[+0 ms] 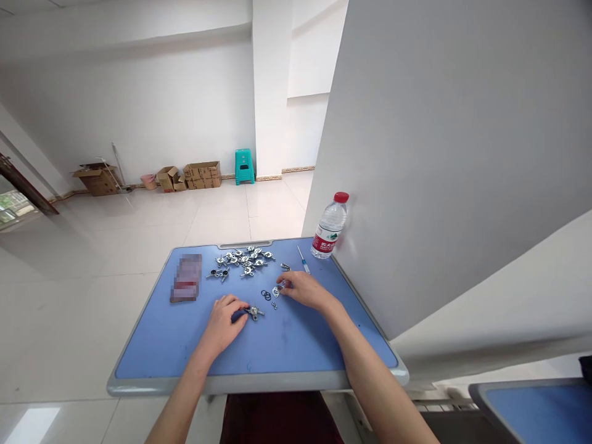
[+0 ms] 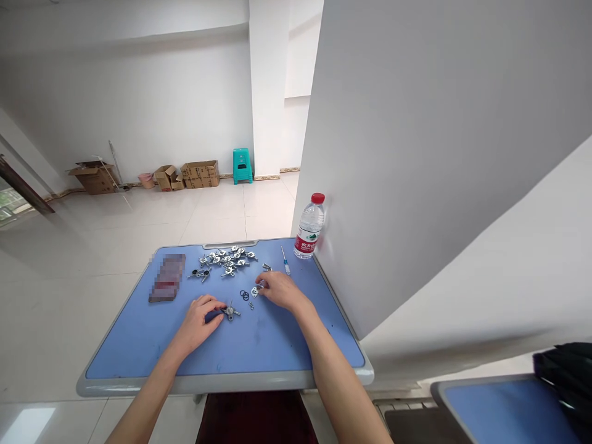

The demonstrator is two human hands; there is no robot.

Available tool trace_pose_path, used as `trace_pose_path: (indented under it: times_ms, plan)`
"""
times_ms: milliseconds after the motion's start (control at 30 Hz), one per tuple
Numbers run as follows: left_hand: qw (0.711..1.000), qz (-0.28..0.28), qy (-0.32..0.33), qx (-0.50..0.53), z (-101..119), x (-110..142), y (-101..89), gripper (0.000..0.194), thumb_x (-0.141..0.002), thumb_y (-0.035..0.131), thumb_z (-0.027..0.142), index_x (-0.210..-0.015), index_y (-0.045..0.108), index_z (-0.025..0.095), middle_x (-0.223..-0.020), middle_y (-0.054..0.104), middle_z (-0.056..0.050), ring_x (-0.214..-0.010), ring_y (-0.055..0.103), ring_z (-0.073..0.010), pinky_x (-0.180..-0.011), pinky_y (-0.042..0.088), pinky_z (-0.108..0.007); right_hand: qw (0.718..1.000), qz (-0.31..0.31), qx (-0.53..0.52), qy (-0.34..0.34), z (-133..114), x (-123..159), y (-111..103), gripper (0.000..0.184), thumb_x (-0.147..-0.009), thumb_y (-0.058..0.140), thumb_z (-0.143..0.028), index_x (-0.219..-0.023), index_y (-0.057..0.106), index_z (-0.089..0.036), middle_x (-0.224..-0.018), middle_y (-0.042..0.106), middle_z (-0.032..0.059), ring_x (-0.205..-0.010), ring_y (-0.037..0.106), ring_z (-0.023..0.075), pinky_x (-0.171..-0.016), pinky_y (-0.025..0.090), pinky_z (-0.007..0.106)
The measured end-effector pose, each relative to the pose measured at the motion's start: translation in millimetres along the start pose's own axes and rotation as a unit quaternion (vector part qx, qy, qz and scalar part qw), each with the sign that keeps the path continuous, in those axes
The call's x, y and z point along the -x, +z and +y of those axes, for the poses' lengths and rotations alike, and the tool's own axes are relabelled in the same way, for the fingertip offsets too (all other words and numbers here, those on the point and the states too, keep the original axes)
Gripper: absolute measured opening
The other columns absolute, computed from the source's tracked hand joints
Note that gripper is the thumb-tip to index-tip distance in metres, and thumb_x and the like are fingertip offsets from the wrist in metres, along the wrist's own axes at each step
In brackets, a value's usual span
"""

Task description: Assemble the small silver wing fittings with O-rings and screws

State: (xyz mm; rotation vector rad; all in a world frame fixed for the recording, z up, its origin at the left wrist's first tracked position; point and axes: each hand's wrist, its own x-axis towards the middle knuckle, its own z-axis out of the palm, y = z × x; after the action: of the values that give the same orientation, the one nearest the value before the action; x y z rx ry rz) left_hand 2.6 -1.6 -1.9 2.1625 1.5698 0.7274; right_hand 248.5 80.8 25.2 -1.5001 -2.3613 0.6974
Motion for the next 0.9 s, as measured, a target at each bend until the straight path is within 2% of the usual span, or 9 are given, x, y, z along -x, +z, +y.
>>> trace_pose_path:
  times_ms: [300, 500, 900]
  plan:
    - [1.0, -0.004, -0.005, 0.006, 1.3, -0.2, -1.0, 0.022, -0.086, 0.052, 0.023, -0.1, 0.068, 0.025, -0.096, 0.064, -0.004, -0.094, 0.059, -0.0238, -0.086, 0.044, -0.041, 0.999, -0.008, 0.026, 0.019, 0.5, 0.3, 1.7, 0.011, -0.084, 0.06, -0.017, -0.092, 0.066, -0.019, -0.085, 0.068, 0.0026, -0.076, 0.059, 0.0153, -0.06, 0.032, 0.022]
    - [1.0, 0.003, -0.003, 0.003, 0.9, -0.4, -0.4, 0.022, -0.084, 0.052, 0.022, -0.098, 0.068, 0.026, -0.095, 0.064, -0.004, -0.093, 0.06, -0.0239, -0.086, 0.045, -0.04, 0.999, -0.002, 0.033, 0.03, 2.9, 1.2, 1.6, 0.015, -0.083, 0.061, -0.017, -0.098, 0.063, -0.019, -0.087, 0.068, 0.0033, -0.078, 0.059, 0.016, -0.06, 0.031, 0.023]
    - [1.0, -0.008, -0.008, 0.0, 3.8, -0.6, -2.4, 0.022, -0.086, 0.051, 0.021, -0.099, 0.068, 0.025, -0.096, 0.064, -0.004, -0.094, 0.059, -0.0235, -0.087, 0.044, -0.041, 0.998, 0.01, 0.059, 0.034, 3.4, 1.2, 1.7, 0.009, -0.084, 0.061, -0.016, -0.091, 0.066, -0.018, -0.091, 0.068, 0.0052, -0.082, 0.059, 0.0175, -0.06, 0.03, 0.024]
